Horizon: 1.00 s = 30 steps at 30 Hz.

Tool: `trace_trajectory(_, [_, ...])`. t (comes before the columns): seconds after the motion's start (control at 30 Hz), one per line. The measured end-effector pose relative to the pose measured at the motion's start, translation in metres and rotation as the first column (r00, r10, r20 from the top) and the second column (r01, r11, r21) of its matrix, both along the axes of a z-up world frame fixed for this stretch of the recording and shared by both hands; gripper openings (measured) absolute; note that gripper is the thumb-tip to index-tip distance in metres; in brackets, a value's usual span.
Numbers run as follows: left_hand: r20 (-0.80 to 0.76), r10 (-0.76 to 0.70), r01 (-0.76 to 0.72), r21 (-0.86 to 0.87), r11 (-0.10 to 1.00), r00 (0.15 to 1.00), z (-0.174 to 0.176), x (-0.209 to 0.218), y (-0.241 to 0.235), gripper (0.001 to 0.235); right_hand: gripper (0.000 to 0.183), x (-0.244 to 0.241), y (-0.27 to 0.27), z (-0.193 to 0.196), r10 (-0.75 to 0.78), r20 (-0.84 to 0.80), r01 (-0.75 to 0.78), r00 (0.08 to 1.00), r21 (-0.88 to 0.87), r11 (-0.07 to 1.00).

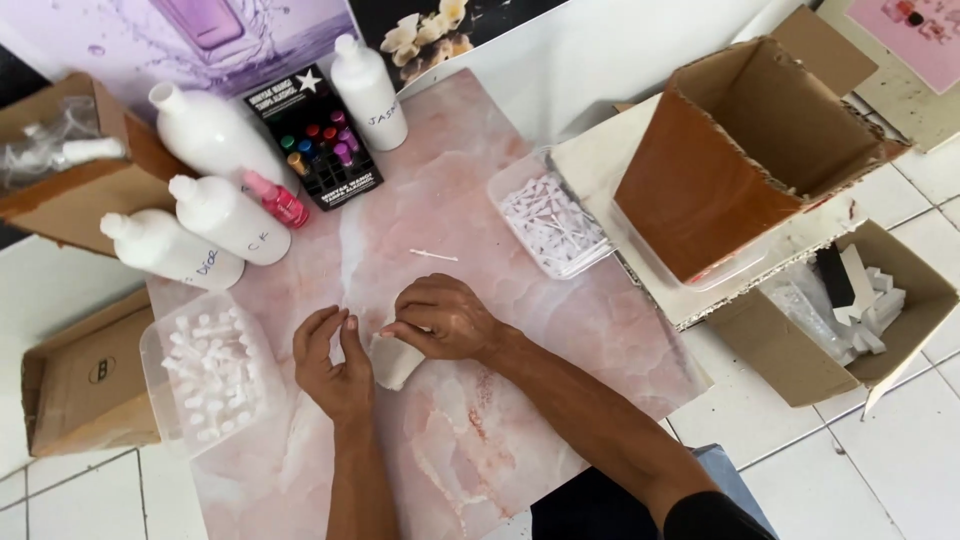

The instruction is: Assembling small perfume tester vials by attaching spray caps and wrapping them in protective white cloth.

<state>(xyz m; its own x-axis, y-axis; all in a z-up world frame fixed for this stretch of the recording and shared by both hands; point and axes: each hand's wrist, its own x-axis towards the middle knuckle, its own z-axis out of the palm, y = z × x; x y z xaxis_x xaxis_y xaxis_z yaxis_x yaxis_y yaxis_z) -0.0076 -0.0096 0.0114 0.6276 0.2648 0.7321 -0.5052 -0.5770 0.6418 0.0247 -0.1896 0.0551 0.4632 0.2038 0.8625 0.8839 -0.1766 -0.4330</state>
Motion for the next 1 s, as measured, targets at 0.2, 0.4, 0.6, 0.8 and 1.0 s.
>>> trace_trajectory(0.2, [-0.023,-0.086,0.086,-0.003,0.996,0.996,0.039,0.005,-0.046,0.012,0.028,0.018,-0.037,-0.004,-0.088,-0.025,0.089,0.996,0.042,0.995])
trace_trajectory(0.4, [0.048,-0.303,0.302,0.012,0.953,0.952,0.045,0.051,-0.112,0.009,0.005,0.042,-0.126,0.002,-0.382,-0.216,0.346,0.899,-0.188,0.919])
trace_trajectory(0.6, [-0.123,-0.409,0.427,0.24,0.872,0.904,0.03,0.089,-0.179,0.013,0.016,0.053,-0.184,-0.023,-0.609,-0.428,0.305,0.668,-0.589,0.749])
trace_trajectory(0.8, [-0.329,-0.307,0.438,0.476,0.763,0.893,0.014,0.099,-0.202,0.011,0.022,0.046,-0.176,-0.01,-0.589,-0.57,0.146,0.573,-0.635,0.758])
trace_trajectory(1.0, [-0.353,-0.356,0.485,0.406,0.775,0.865,0.011,0.101,-0.198,0.017,0.018,0.041,-0.172,-0.002,-0.593,-0.571,0.222,0.568,-0.587,0.778])
